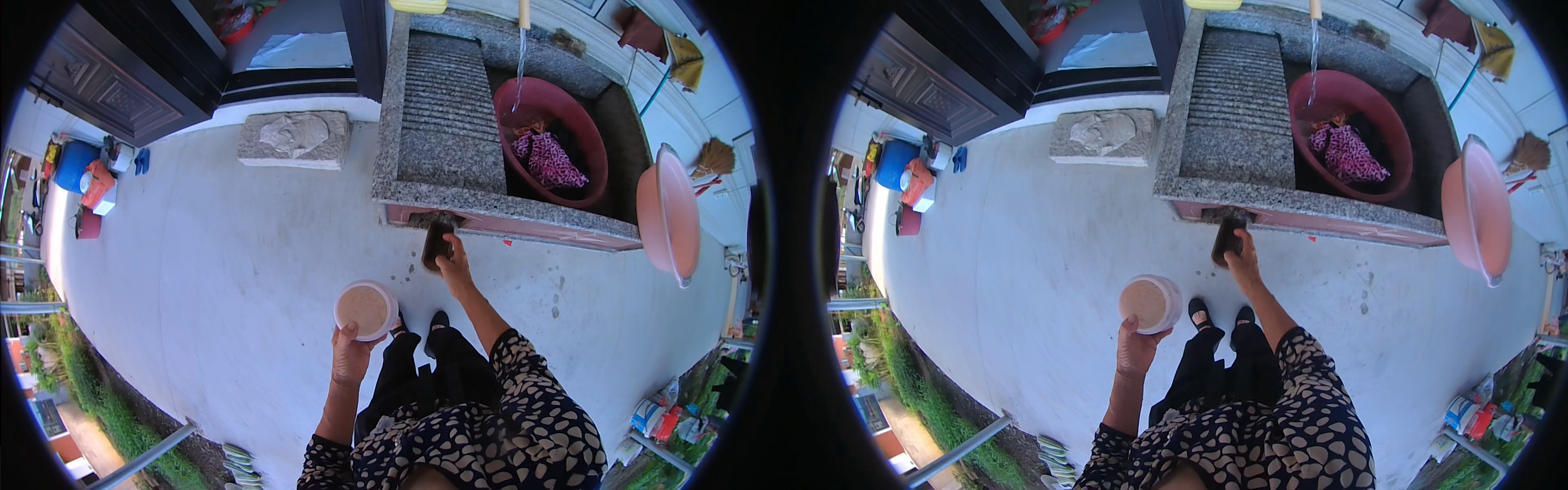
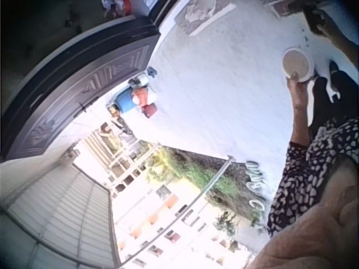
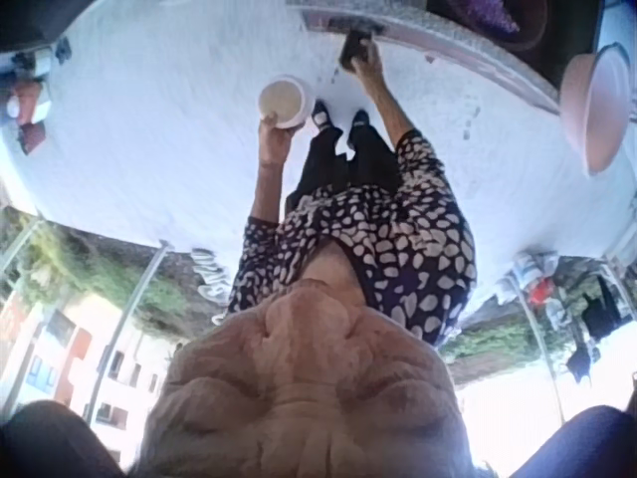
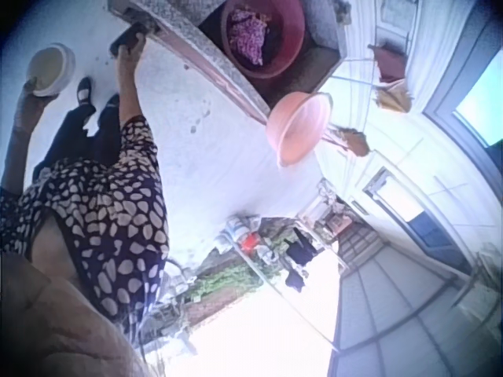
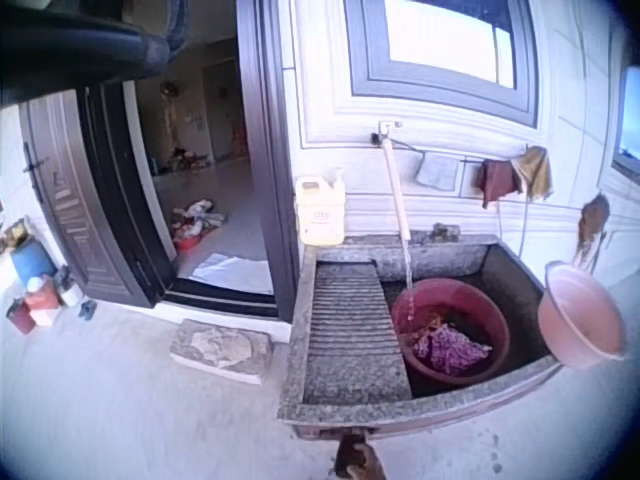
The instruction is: The person places a pink basin into a stone washbasin and turns on the tap to fill it with water. They add several pieces of clothing to the basin, then use a brush and a small container of detergent to scrub the items against the washboard. The person repeatedly scrubs, rinses, and wrings the clothes by hand.
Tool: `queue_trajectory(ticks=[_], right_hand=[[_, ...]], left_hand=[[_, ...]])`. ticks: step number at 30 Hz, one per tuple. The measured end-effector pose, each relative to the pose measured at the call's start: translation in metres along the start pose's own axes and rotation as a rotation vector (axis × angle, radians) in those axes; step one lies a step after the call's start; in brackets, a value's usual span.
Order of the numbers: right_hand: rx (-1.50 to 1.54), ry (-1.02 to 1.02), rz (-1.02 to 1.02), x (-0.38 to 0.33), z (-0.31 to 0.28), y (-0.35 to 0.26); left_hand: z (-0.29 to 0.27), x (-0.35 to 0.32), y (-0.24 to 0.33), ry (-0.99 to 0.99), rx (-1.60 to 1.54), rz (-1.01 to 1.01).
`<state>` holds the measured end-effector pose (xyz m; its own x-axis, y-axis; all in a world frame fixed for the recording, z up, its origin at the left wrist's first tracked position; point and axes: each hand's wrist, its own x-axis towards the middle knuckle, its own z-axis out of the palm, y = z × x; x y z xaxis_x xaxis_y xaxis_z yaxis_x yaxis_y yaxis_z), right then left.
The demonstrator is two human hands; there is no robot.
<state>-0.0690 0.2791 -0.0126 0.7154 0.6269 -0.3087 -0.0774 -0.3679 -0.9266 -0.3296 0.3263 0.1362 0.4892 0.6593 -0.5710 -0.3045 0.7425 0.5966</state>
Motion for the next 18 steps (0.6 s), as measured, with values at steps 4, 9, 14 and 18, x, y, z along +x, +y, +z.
queue_trajectory(ticks=[4,9,14,18], right_hand=[[0.476,-0.248,0.374,-0.091,-0.035,-0.046],[0.646,-0.295,0.259,-0.140,-0.085,-0.166],[0.636,-0.210,0.043,-0.109,-0.106,-0.221],[0.490,-0.045,-0.042,-0.071,-0.114,-0.251]], left_hand=[[0.023,-0.003,0.044,-0.011,0.148,0.068],[0.089,0.016,0.090,-0.170,0.302,0.137],[0.156,0.065,0.105,-0.239,0.280,0.139],[0.196,0.139,0.101,-0.281,0.303,0.086]])
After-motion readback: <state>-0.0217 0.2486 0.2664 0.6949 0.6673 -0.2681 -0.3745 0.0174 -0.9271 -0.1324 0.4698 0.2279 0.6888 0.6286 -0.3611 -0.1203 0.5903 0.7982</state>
